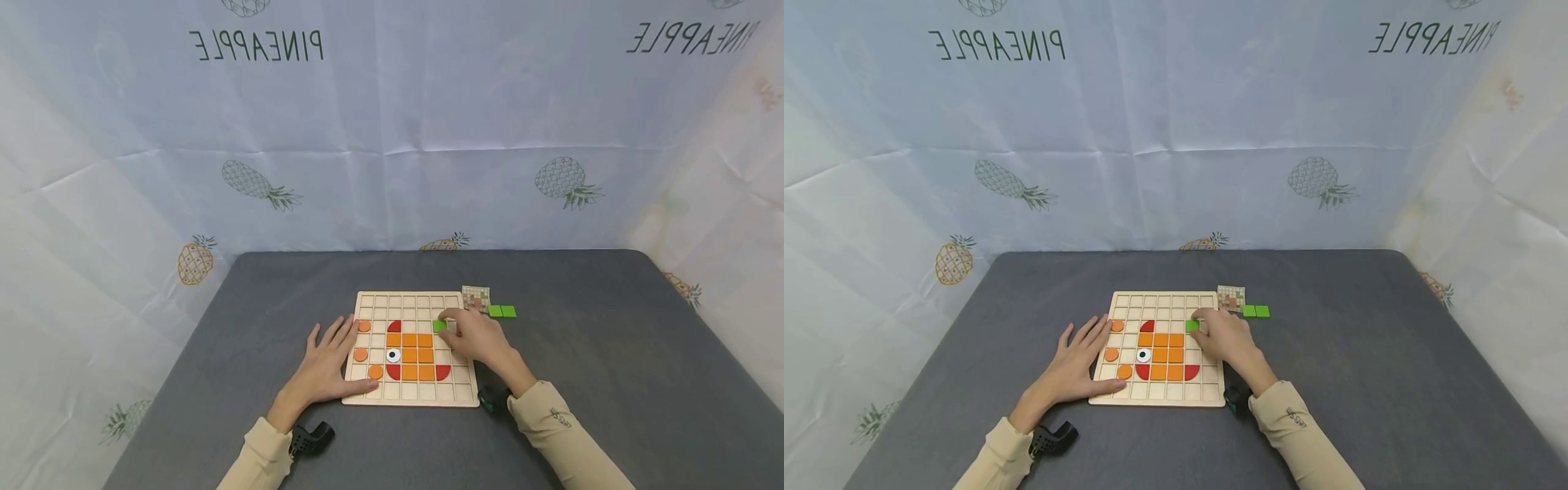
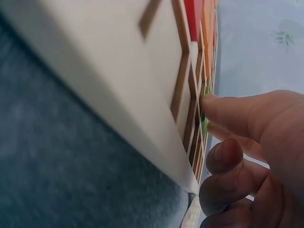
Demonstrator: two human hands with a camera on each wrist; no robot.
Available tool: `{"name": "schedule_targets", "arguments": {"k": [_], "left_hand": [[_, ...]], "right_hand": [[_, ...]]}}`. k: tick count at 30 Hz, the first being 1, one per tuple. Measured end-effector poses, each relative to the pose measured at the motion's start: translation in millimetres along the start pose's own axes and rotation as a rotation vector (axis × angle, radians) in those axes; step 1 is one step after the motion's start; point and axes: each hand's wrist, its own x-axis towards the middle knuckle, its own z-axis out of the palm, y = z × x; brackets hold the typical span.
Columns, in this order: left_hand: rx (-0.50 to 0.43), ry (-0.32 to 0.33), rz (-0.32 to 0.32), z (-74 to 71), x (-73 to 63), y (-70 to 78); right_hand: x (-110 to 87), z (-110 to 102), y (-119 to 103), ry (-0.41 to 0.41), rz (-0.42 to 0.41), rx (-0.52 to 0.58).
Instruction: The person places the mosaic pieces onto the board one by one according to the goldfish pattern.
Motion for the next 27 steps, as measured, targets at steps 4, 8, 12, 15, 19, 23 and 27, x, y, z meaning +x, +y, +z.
{"name": "schedule_targets", "arguments": {"k": [4,8,12,15,19,23,27], "left_hand": [[-0.008,0.002,0.008,-0.7,-0.2,0.4],[-0.006,0.004,0.01,-1.2,-0.1,0.5],[0.001,0.004,0.005,-1.3,-0.1,0.3],[-0.001,0.005,0.003,-1.3,-0.1,0.5],[-0.005,0.001,0.003,-1.5,-0.3,0.4],[-0.008,0.003,0.01,-1.9,0.2,-0.6],[-0.006,0.006,0.012,-1.8,0.7,-0.6]], "right_hand": [[-0.6,-6,6,0.018,-0.008,0.01],[-0.8,-14,16,0.05,-0.008,0.005],[-2.0,-22,30,0.07,0.008,0.005],[-3.2,-26,40,0.069,0.041,-0.002],[-3.2,-29,54,0.026,0.1,-0.011],[-2.8,-31,64,-0.023,0.141,-0.013],[-2.9,-32,68,-0.039,0.156,-0.01]]}}
